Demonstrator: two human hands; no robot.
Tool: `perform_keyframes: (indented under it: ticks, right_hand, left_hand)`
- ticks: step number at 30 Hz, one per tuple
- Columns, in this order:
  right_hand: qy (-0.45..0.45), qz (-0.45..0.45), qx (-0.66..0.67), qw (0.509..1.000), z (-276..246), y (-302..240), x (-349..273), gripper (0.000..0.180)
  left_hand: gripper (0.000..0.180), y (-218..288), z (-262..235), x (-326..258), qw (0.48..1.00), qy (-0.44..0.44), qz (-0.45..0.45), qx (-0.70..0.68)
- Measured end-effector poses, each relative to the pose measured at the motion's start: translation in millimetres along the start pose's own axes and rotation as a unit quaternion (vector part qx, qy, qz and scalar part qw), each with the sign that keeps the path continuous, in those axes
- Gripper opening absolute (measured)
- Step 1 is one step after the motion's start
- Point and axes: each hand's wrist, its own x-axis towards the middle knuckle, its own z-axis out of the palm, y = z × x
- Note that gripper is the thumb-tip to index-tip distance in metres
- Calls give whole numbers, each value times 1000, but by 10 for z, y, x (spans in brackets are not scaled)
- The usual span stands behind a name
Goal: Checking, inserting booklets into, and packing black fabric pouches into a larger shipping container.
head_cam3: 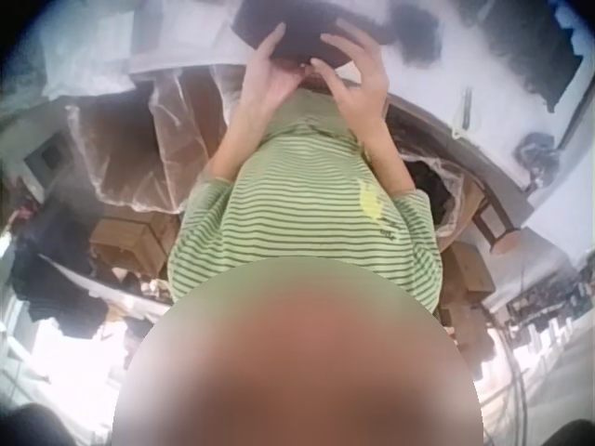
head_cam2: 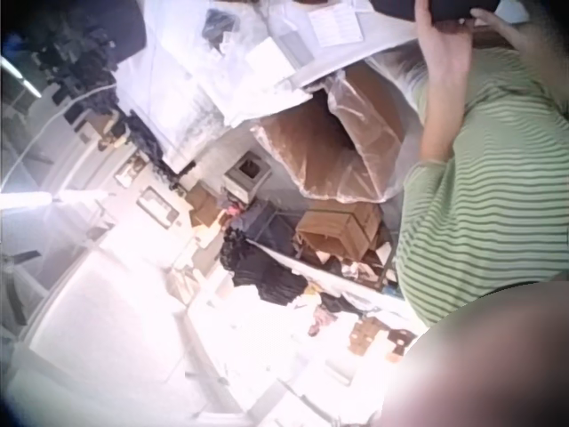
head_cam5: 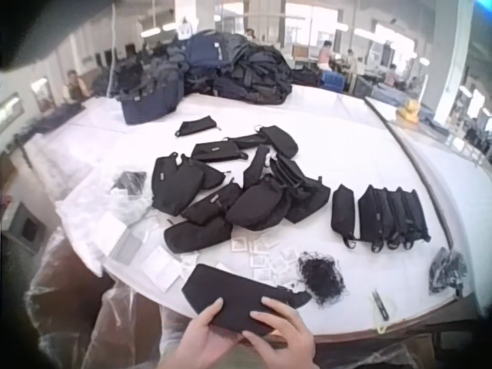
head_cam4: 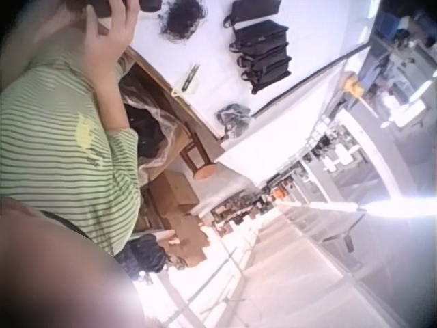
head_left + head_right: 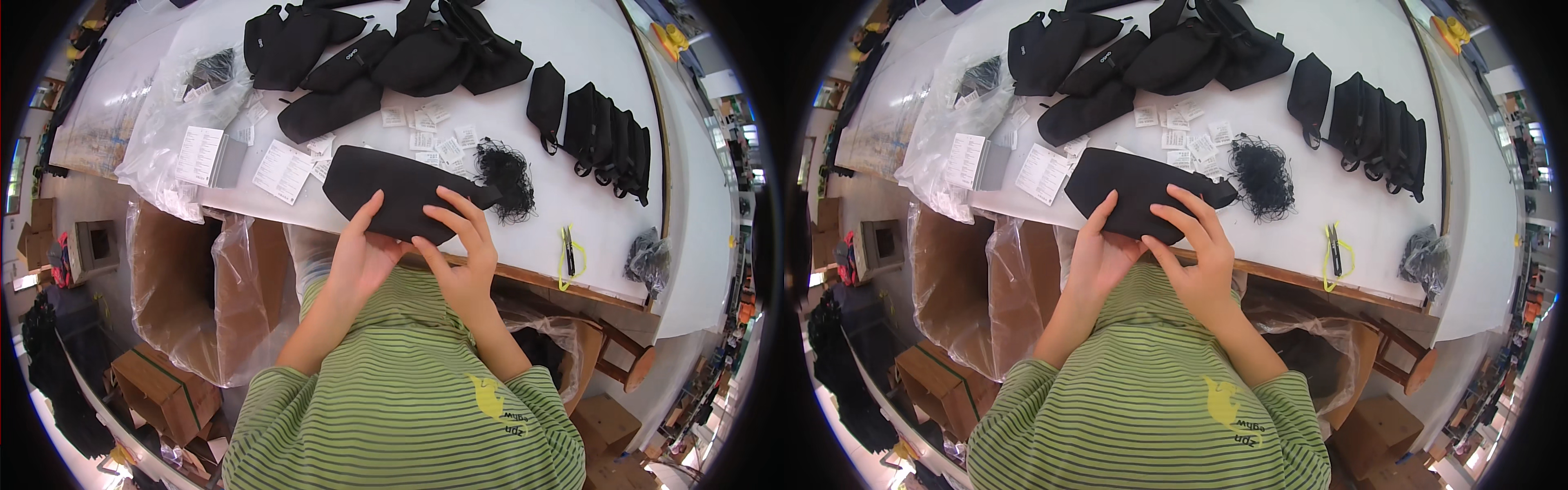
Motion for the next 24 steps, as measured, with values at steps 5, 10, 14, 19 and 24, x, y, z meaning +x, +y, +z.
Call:
perform_keyframes:
  ticks: [5,10,14,19,24]
  right_hand:
    - [12,115,132,984,-186,145,38,20]
    - [5,169,217,961,-248,218,38,19]
    - [-1,218,232,948,-309,244,48,20]
    - [-2,234,231,944,-374,316,60,19]
    - [-12,230,216,949,-405,417,19,17]
  left_hand:
    - [46,85,-70,35,934,32,266,237]
    - [48,391,-130,27,804,-17,393,446]
    - [17,404,-154,18,826,-61,309,467]
    - [14,314,-112,48,795,-30,369,481]
    - [13,274,-98,32,793,22,346,501]
